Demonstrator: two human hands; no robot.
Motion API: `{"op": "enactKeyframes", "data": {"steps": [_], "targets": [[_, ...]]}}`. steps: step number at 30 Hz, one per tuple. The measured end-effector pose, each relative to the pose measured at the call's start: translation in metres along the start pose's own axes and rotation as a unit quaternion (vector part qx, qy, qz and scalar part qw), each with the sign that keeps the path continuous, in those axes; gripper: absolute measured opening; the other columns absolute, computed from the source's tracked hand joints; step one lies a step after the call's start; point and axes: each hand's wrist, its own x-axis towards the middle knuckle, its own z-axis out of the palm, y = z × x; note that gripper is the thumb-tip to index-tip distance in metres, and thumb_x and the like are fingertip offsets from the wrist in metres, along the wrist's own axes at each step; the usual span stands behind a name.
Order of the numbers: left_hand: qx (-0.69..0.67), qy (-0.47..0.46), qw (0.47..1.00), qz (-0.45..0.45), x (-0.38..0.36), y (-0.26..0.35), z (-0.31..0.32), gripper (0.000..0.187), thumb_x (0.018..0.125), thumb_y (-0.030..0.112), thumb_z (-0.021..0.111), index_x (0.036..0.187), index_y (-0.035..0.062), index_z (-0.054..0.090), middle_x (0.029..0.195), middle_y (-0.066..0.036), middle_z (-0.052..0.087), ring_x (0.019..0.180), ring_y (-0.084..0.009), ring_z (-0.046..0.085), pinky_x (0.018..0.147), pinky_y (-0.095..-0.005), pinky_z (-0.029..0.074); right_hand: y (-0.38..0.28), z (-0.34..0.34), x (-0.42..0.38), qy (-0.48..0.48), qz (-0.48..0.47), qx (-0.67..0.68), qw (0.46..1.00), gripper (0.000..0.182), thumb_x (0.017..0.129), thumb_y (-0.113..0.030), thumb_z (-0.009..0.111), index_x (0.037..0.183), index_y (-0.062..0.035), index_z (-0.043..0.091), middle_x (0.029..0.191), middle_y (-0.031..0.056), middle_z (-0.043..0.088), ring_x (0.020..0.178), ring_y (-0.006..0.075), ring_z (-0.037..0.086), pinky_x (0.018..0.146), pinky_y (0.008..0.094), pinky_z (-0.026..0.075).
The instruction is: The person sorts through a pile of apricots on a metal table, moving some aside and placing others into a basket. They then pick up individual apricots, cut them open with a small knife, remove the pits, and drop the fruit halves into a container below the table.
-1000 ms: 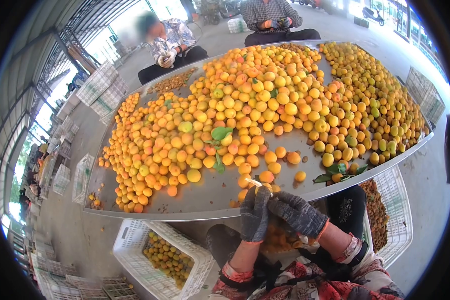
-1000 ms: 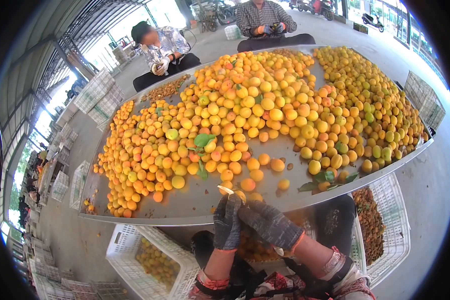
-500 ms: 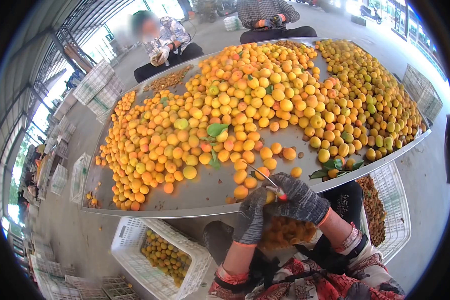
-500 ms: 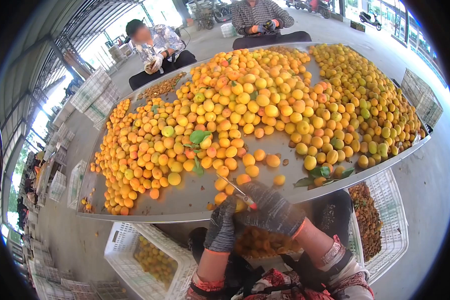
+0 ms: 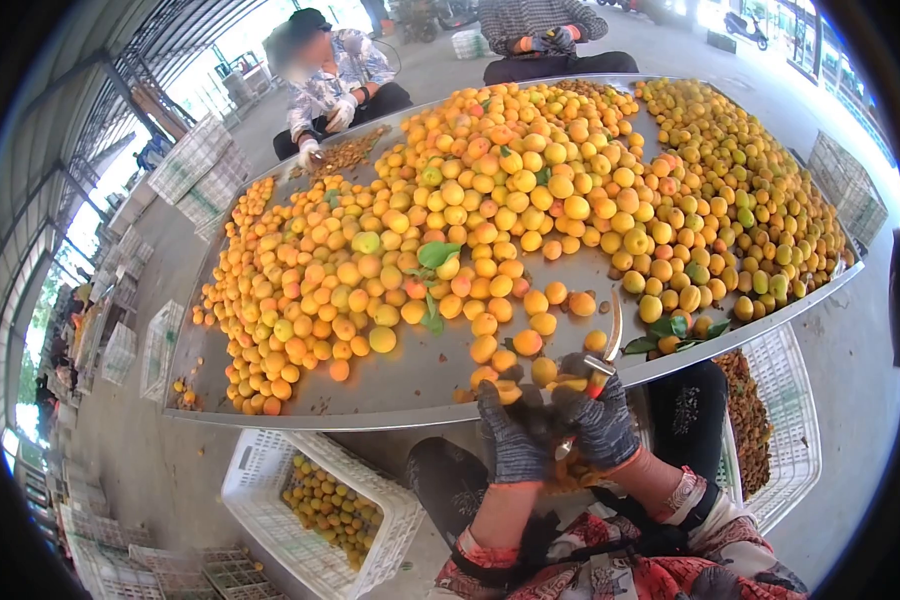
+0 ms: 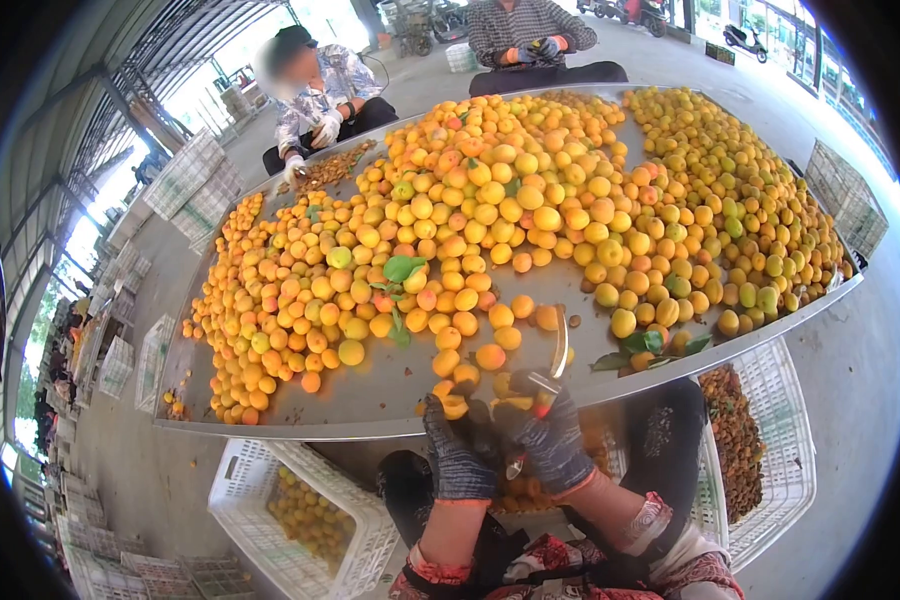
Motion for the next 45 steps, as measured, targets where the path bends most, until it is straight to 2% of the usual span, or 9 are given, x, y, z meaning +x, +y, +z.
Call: {"op": "enactKeyframes", "data": {"steps": [1,9,11,17,27,35,38,42,45], "targets": [[0.030,-0.014,0.999,0.013,0.007,0.002,-0.009,0.041,0.086,0.037,0.051,0.116,0.0085,0.048,0.105,-0.006,0.054,0.097,-0.0186,0.052,0.084,-0.0317,0.044,-0.003,0.000,-0.002,0.029,0.102,0.104,0.989,0.050,0.073,-0.011,0.069,0.115,-0.0074,0.042,0.102,0.0053,0.053,0.066,0.0109,0.054,0.055,0.0222,0.045],[0.191,-0.139,0.972,0.012,0.019,0.021,-0.043,0.043,0.085,0.032,0.053,0.118,0.0043,0.048,0.104,-0.006,0.055,0.095,-0.0163,0.052,0.088,-0.0287,0.041,-0.013,-0.027,-0.002,-0.070,0.097,-0.047,0.992,0.049,0.071,-0.001,0.065,0.117,-0.0078,0.047,0.093,0.0030,0.059,0.065,0.0089,0.054,0.053,0.0201,0.045],[0.473,-0.174,0.862,0.047,0.007,0.026,-0.042,0.043,0.088,0.023,0.054,0.124,0.0017,0.044,0.114,-0.008,0.052,0.098,-0.0147,0.052,0.084,-0.0256,0.043,-0.022,-0.027,-0.002,-0.096,0.129,-0.031,0.987,0.046,0.074,-0.005,0.065,0.116,-0.0059,0.048,0.098,0.0015,0.058,0.061,0.0023,0.049,0.049,0.0174,0.040],[0.576,-0.189,0.784,0.134,-0.006,0.019,-0.042,0.036,0.088,0.013,0.053,0.121,0.0005,0.048,0.117,-0.006,0.054,0.105,-0.0112,0.048,0.089,-0.0253,0.040,-0.006,-0.024,-0.011,-0.065,0.098,0.084,0.990,0.042,0.076,-0.009,0.065,0.115,-0.0065,0.048,0.096,0.0005,0.059,0.064,0.0039,0.053,0.050,0.0168,0.042],[0.468,-0.104,0.874,0.076,-0.006,0.004,-0.029,0.034,0.086,0.015,0.056,0.116,0.0005,0.052,0.097,-0.004,0.057,0.083,-0.0080,0.052,0.070,-0.0216,0.043,0.002,-0.034,-0.007,-0.090,0.074,-0.053,0.992,0.038,0.082,-0.008,0.059,0.118,-0.0060,0.046,0.099,0.0040,0.058,0.078,0.0089,0.056,0.061,0.0229,0.048],[0.440,-0.089,0.880,-0.154,0.003,0.015,-0.027,0.035,0.086,0.016,0.058,0.116,-0.0001,0.051,0.106,-0.005,0.056,0.093,-0.0108,0.052,0.081,-0.0227,0.043,-0.011,-0.041,0.003,-0.228,0.097,-0.110,0.962,0.045,0.078,0.001,0.060,0.121,-0.0035,0.045,0.112,0.0065,0.055,0.103,0.0121,0.050,0.087,0.0287,0.043],[0.514,-0.107,0.841,-0.133,0.005,0.012,-0.029,0.036,0.086,0.018,0.057,0.116,-0.0004,0.050,0.105,-0.006,0.057,0.093,-0.0110,0.053,0.081,-0.0218,0.043,-0.014,-0.044,0.004,-0.224,0.006,-0.253,0.941,0.042,0.079,0.001,0.059,0.119,-0.0040,0.048,0.109,0.0061,0.057,0.100,0.0126,0.052,0.086,0.0283,0.044],[0.506,-0.127,0.852,-0.044,-0.001,0.004,-0.030,0.036,0.086,0.019,0.056,0.116,-0.0008,0.050,0.103,-0.006,0.057,0.092,-0.0109,0.053,0.079,-0.0223,0.044,-0.011,-0.036,-0.002,-0.099,0.020,-0.174,0.980,0.029,0.085,-0.010,0.058,0.112,-0.0029,0.052,0.102,0.0055,0.059,0.092,0.0107,0.054,0.076,0.0251,0.046],[0.394,-0.106,0.913,-0.027,-0.006,-0.003,-0.021,0.031,0.086,0.013,0.055,0.113,-0.0006,0.052,0.097,-0.004,0.059,0.084,-0.0090,0.053,0.074,-0.0235,0.045,-0.029,-0.026,0.000,-0.022,0.183,-0.058,0.981,0.029,0.084,-0.012,0.059,0.111,-0.0023,0.052,0.100,0.0054,0.060,0.093,0.0107,0.053,0.077,0.0254,0.046]]}}
